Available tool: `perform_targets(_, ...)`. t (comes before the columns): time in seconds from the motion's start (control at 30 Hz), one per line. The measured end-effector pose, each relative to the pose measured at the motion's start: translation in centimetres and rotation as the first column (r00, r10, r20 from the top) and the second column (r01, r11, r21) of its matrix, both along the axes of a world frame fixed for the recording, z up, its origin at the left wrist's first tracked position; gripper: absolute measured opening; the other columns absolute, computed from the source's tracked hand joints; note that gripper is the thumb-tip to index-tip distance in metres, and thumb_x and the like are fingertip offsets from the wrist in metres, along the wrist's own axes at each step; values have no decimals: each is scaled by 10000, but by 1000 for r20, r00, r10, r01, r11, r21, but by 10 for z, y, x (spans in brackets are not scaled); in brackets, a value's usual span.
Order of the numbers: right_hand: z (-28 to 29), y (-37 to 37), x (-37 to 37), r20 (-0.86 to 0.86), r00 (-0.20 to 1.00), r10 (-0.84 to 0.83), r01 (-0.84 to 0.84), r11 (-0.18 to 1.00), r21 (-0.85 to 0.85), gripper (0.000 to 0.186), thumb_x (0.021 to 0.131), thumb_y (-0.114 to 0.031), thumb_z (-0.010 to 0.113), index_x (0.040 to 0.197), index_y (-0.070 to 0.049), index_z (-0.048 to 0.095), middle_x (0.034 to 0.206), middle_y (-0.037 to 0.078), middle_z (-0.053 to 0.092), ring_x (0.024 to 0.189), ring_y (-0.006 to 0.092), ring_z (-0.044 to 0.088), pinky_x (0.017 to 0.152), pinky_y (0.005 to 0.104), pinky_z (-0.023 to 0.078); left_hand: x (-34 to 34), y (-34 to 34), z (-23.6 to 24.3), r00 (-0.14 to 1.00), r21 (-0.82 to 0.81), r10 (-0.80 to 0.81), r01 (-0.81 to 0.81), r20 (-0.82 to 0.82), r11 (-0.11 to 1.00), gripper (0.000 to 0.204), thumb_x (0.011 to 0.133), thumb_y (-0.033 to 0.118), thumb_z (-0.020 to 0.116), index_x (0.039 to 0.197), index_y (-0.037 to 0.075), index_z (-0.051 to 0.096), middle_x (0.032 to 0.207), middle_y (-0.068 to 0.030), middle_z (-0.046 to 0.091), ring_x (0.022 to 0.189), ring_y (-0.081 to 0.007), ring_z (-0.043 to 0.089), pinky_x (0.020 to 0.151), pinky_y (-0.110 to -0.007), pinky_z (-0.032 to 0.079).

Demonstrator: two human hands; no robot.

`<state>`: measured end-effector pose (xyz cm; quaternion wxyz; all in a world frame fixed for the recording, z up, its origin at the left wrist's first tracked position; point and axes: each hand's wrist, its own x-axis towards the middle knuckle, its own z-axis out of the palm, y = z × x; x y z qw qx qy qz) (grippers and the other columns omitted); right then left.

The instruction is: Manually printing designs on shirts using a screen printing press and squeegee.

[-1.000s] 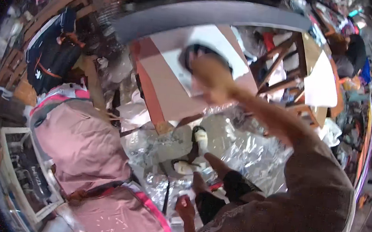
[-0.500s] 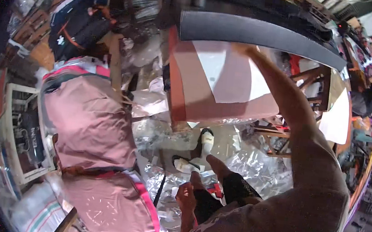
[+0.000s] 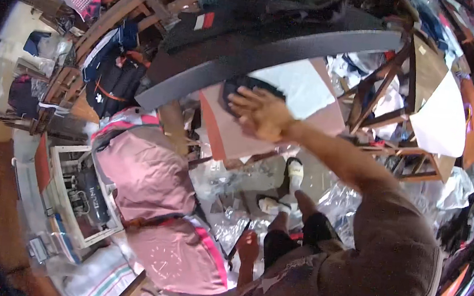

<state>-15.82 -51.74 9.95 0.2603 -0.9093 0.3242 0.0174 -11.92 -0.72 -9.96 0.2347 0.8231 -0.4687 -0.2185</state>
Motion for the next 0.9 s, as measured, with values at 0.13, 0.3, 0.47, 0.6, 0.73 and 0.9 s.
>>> perform_targets(0.13, -82, -78, -69, 270, 910, -313, 372, 906, -202, 309, 864, -222, 486, 1092, -46, 599, 1133, 177, 595, 1005, 289, 598, 823, 400, 482, 10, -51, 58, 924, 72, 47, -21, -379, 997, 200, 916, 222, 590, 1038, 72, 639, 822, -62, 684, 726, -163, 671, 640, -278, 521)
perform_targets(0.3, -122, 151, -62, 535, 785, -312, 444, 886, -134, 499, 638, -14, 589, 1121, -128, 640, 1166, 104, 620, 1042, 308, 589, 915, 444, 466, 12, -63, 59, 945, 77, 105, -85, -310, 993, 162, 919, 205, 569, 948, 69, 651, 824, -104, 691, 732, -220, 680, 660, -325, 530)
perform_targets(0.47, -4, 170, -173, 600, 607, -521, -27, 742, 670, 370, 656, 21, 452, 945, 16, 681, 950, 123, 666, 954, 198, 606, 837, 307, 458, 61, -137, 55, 967, -282, -175, 222, 183, 933, 169, 913, 166, 559, 907, 9, 624, 753, -132, 645, 727, -196, 650, 692, -327, 515)
perform_targets(0.6, 134, 102, -291, 580, 390, -715, 416, 699, 581, 257, 805, -55, 424, 905, -6, 656, 917, 77, 654, 881, 153, 589, 826, 281, 454, 52, -233, 128, 989, -323, 64, -105, -134, 941, 184, 905, 151, 566, 937, -21, 624, 844, -186, 662, 798, -271, 648, 737, -369, 495)
perform_targets(0.73, 144, 42, -408, 797, 378, -470, 685, 722, 101, 266, 858, 18, 405, 1026, 11, 610, 1034, 80, 635, 978, 164, 579, 909, 290, 435, 43, -299, 132, 999, -509, -28, 12, -23, 861, 231, 831, 75, 596, 1053, 15, 603, 963, -157, 593, 879, -317, 582, 773, -379, 471)
perform_targets(0.9, 29, -19, -480, 128, 692, -711, 696, 608, -381, 441, 953, -363, 468, 1292, -91, 540, 1308, 252, 498, 1216, 411, 456, 1024, 507, 345, 13, -329, 167, 931, -379, -86, 226, 354, 897, 306, 810, 115, 618, 1103, 28, 603, 1131, -109, 537, 1071, -297, 499, 902, -431, 382)
